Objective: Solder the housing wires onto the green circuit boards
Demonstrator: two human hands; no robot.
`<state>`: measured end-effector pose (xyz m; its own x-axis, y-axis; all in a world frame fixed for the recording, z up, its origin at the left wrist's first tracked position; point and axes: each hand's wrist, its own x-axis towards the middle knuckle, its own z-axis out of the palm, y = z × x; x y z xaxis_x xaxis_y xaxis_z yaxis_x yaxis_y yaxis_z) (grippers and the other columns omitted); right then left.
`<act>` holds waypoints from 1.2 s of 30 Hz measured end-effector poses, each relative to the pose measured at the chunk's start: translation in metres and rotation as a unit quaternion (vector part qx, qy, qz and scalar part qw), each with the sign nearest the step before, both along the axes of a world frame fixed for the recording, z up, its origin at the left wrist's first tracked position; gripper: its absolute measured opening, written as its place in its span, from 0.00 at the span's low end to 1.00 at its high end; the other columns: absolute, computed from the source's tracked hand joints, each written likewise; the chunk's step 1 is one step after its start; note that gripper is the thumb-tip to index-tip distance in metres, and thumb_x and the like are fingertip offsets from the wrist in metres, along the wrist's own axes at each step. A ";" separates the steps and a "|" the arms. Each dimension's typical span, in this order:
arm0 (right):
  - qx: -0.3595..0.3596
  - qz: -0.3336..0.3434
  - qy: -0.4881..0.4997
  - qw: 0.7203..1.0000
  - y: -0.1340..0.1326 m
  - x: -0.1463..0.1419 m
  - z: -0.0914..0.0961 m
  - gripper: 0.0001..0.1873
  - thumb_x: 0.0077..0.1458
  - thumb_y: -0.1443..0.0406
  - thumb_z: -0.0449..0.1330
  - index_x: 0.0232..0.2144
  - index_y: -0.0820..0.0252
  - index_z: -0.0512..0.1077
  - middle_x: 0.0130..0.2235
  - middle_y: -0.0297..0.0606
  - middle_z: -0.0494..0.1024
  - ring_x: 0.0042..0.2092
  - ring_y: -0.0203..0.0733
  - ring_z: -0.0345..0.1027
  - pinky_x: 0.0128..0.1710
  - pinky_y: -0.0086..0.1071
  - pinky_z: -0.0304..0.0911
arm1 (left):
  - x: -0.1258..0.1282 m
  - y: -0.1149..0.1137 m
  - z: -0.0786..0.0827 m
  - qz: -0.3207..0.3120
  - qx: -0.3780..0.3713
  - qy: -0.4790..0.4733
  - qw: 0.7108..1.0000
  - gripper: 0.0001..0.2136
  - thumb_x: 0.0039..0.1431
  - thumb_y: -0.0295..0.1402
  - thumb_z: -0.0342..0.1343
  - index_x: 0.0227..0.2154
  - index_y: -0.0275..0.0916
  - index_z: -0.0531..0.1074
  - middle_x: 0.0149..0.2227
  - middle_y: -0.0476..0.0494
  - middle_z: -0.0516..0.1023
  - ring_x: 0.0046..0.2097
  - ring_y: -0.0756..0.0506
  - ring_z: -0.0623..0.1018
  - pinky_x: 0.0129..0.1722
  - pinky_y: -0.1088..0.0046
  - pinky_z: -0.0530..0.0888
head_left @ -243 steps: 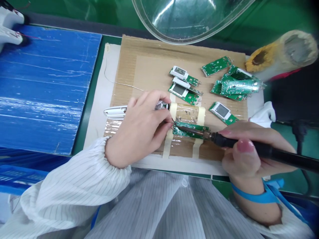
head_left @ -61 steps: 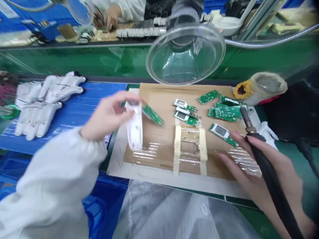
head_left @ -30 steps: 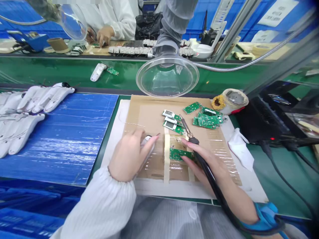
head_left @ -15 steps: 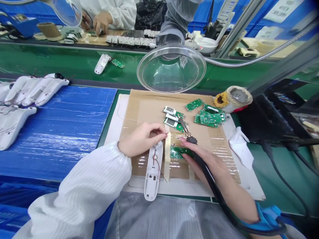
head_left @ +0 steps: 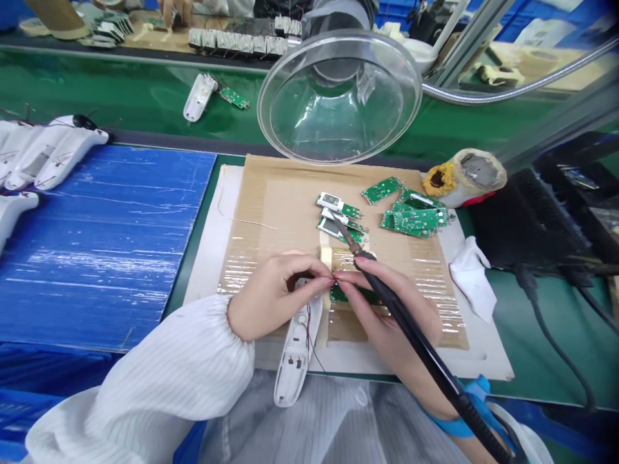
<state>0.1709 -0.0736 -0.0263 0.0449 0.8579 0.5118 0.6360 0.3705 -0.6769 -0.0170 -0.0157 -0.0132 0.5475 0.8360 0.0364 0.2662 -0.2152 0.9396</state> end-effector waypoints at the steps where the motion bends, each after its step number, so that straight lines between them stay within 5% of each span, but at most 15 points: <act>1: -0.004 0.002 0.003 1.000 -0.001 0.000 0.000 0.26 0.55 0.71 0.66 0.55 0.48 0.69 0.41 0.29 0.84 0.43 0.39 0.81 0.49 0.34 0.78 | 0.000 -0.001 0.001 0.003 -0.027 -0.013 1.000 0.06 0.66 0.33 0.57 0.36 0.39 0.77 0.33 0.47 0.79 0.34 0.49 0.75 0.34 0.72 0.71; 4: -0.011 -0.002 0.007 1.000 -0.004 0.001 0.000 0.25 0.57 0.69 0.64 0.55 0.47 0.69 0.40 0.30 0.84 0.42 0.41 0.81 0.47 0.37 0.78 | 0.000 -0.002 0.003 0.013 -0.061 -0.026 0.998 0.08 0.67 0.36 0.55 0.35 0.38 0.74 0.30 0.49 0.75 0.30 0.50 0.71 0.28 0.73 0.66; 8: -0.011 -0.033 0.043 0.998 -0.012 0.017 0.001 0.20 0.60 0.66 0.62 0.54 0.49 0.71 0.34 0.30 0.84 0.36 0.40 0.80 0.39 0.34 0.78 | 0.000 0.003 0.008 -0.026 0.031 0.070 0.997 0.06 0.66 0.30 0.55 0.32 0.39 0.74 0.31 0.49 0.75 0.37 0.48 0.73 0.38 0.71 0.67; 12: 0.095 -0.056 0.080 0.991 -0.022 0.037 -0.004 0.10 0.63 0.60 0.58 0.40 0.54 0.79 0.29 0.33 0.81 0.25 0.35 0.71 0.23 0.32 0.68 | 0.004 0.006 0.012 -0.051 0.076 0.159 0.983 0.06 0.64 0.27 0.56 0.31 0.38 0.72 0.31 0.50 0.75 0.39 0.46 0.72 0.40 0.68 0.66; 15: 0.091 -0.058 0.089 0.990 -0.026 0.041 -0.010 0.07 0.61 0.63 0.60 0.34 0.55 0.78 0.26 0.31 0.78 0.23 0.34 0.68 0.20 0.31 0.62 | 0.008 0.005 0.015 -0.050 0.084 0.191 0.977 0.06 0.64 0.28 0.55 0.30 0.38 0.72 0.31 0.49 0.75 0.39 0.46 0.72 0.39 0.68 0.66; 21: 0.064 -0.006 0.089 0.994 -0.028 0.040 -0.011 0.09 0.58 0.67 0.62 0.41 0.52 0.79 0.30 0.30 0.80 0.27 0.35 0.70 0.23 0.33 0.64 | 0.013 0.006 0.018 -0.051 0.082 0.228 0.969 0.07 0.64 0.29 0.54 0.29 0.38 0.71 0.30 0.49 0.75 0.38 0.45 0.72 0.39 0.67 0.65; 28: 0.126 0.095 -0.006 0.987 -0.025 0.052 -0.013 0.20 0.57 0.69 0.63 0.52 0.54 0.76 0.32 0.35 0.82 0.29 0.41 0.73 0.23 0.39 0.67 | 0.014 0.004 0.018 -0.036 0.092 0.236 0.967 0.06 0.62 0.29 0.54 0.29 0.38 0.72 0.30 0.49 0.75 0.38 0.46 0.72 0.39 0.67 0.66; 32: 0.199 0.008 0.030 0.980 -0.019 0.047 -0.017 0.12 0.61 0.64 0.60 0.45 0.50 0.79 0.23 0.33 0.77 0.21 0.40 0.66 0.16 0.39 0.57 | 0.013 0.005 0.019 -0.040 0.092 0.231 0.968 0.06 0.62 0.28 0.54 0.28 0.38 0.71 0.30 0.49 0.75 0.37 0.46 0.72 0.39 0.68 0.66; 36: 0.142 -0.056 0.084 0.985 -0.019 0.040 -0.016 0.08 0.61 0.62 0.60 0.38 0.50 0.81 0.22 0.35 0.77 0.19 0.39 0.63 0.14 0.39 0.54 | 0.012 0.012 0.021 -0.067 0.082 0.234 0.966 0.06 0.62 0.28 0.55 0.29 0.38 0.72 0.30 0.50 0.75 0.36 0.47 0.72 0.38 0.69 0.65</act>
